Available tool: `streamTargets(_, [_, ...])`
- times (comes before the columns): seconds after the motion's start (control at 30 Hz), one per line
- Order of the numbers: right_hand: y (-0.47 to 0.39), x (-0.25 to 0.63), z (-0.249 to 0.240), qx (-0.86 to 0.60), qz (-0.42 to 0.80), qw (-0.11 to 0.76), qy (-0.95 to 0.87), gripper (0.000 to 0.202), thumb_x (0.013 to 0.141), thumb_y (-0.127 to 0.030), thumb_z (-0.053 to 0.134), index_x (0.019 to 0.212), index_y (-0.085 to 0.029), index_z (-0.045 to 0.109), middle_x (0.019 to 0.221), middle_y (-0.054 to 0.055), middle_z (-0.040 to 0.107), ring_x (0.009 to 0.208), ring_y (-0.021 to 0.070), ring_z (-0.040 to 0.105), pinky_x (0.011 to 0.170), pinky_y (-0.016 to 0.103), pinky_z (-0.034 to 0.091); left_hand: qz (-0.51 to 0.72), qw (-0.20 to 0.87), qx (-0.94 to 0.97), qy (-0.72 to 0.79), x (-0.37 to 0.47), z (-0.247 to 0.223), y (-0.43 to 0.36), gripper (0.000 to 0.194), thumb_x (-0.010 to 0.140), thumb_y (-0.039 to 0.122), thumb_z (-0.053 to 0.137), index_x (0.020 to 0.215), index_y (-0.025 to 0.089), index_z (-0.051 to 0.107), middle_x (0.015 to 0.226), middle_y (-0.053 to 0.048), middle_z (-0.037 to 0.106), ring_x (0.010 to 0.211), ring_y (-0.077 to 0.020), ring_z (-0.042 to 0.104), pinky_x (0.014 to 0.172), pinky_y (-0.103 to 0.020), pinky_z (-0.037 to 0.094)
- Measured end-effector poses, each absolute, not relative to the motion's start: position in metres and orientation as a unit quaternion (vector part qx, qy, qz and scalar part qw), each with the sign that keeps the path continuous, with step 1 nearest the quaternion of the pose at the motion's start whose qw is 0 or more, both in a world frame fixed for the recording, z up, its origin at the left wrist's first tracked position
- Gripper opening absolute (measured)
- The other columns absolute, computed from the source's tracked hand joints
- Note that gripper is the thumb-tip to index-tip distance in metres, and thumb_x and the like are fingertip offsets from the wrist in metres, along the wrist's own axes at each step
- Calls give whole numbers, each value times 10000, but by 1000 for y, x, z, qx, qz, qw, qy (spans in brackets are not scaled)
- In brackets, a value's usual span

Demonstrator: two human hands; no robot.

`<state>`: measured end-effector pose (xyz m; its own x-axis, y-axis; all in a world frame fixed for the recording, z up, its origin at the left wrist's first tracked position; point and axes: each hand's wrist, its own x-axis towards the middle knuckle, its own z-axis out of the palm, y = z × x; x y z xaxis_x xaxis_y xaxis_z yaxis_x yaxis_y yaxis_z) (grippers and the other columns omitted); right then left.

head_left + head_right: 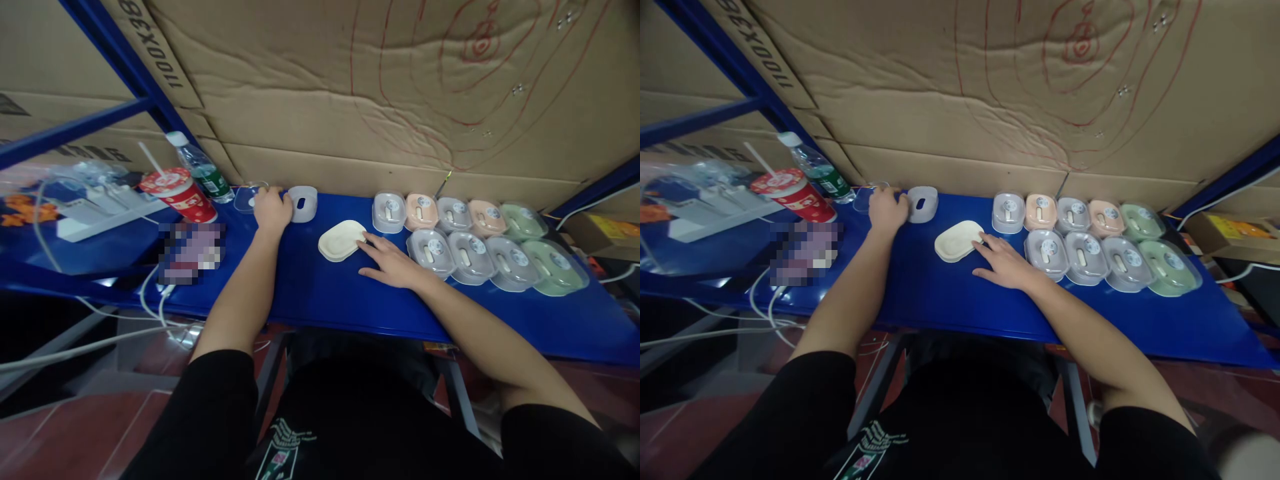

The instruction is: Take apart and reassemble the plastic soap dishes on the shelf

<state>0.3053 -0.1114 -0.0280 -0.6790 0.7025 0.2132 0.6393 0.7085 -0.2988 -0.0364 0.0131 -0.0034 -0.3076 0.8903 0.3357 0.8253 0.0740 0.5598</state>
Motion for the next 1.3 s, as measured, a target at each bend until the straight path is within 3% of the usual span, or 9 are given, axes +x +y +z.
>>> streamTargets(0.13, [-113, 302, -24, -380, 66, 183, -904, 690, 1005, -505, 682, 1591, -172, 529, 1611, 226, 514, 1497, 424, 501, 1199, 652, 466, 298, 12, 591, 749, -40, -4, 11, 587, 953, 577, 542, 1351, 181, 713, 1557, -266, 541, 1497, -535, 373, 1203, -740, 248])
streamTargets(0.27, [-116, 291, -18, -367, 69, 203, -905, 519, 1045, -478, 634, 1494, -217, 634, 1316, 162, 701, 1235, 344, 669, 1081, 568, 555, 225, 48, 571, 788, -49, -7, 19, 705, 946, 660, 511, 1416, 157, 664, 1490, -281, 612, 1445, -526, 482, 1224, -759, 161])
streamTargets(0.37, [-116, 280, -18, -349, 92, 184, -914, 509, 1063, -510, 606, 1499, -249, 631, 1268, 125, 752, 1224, 325, 685, 1096, 554, 540, 226, 35, 549, 804, -57, -9, 23, 703, 941, 646, 540, 1410, 136, 661, 1444, -275, 653, 1405, -495, 544, 1241, -738, 157])
streamTargets(0.5, [-113, 275, -20, -382, 90, 142, -909, 720, 1047, -613, 583, 1645, -228, 467, 1662, 156, 528, 1557, 399, 452, 1292, 672, 312, 260, 22, 547, 795, -62, -12, 22, 674, 928, 649, 596, 1341, 128, 705, 1435, -263, 658, 1422, -516, 507, 1200, -771, 144])
streamTargets(0.6, [-112, 278, -22, -410, 102, 113, -899, 823, 1049, -693, 501, 1720, -252, 320, 1782, 121, 329, 1662, 425, 240, 1322, 731, 180, 287, 15, 568, 771, -54, -11, 19, 646, 918, 650, 609, 1317, 156, 727, 1440, -277, 646, 1431, -523, 492, 1218, -752, 138])
streamTargets(0.8, [-111, 282, -23, -409, 122, 103, -899, 862, 1034, -752, 458, 1718, -244, 330, 1773, 139, 342, 1666, 414, 231, 1329, 715, 174, 248, 55, 735, 628, -17, -1, 4, 690, 908, 648, 653, 1428, 196, 684, 1566, -226, 574, 1515, -469, 437, 1276, -641, 200])
streamTargets(1.0, [-111, 282, -23, -411, 119, 96, -899, 850, 1017, -748, 512, 1679, -224, 419, 1747, 168, 390, 1657, 417, 261, 1324, 710, 203, 102, 86, 825, 549, -4, 0, -8, 1052, 594, 713, 921, 1505, 261, 648, 1698, -195, 434, 1603, -503, 273, 1311, -665, 54])
streamTargets(1.17, [-111, 285, -24, -409, 122, 99, -899, 840, 1019, -735, 526, 1657, -194, 453, 1756, 194, 361, 1657, 423, 261, 1320, 709, 219, 177, 45, 791, 584, 7, -16, -3, 584, 831, 585, 780, 1278, 210, 788, 1621, -211, 521, 1537, -473, 395, 1305, -671, 52])
streamTargets(1.3, [-110, 291, -23, -411, 113, 123, -896, 827, 1017, -737, 526, 1663, -228, 441, 1770, 181, 339, 1658, 425, 255, 1314, 716, 227, 209, 24, 759, 616, 15, -21, -2, 490, 848, 584, 743, 1164, 216, 813, 1530, -205, 603, 1466, -460, 464, 1299, -671, 73])
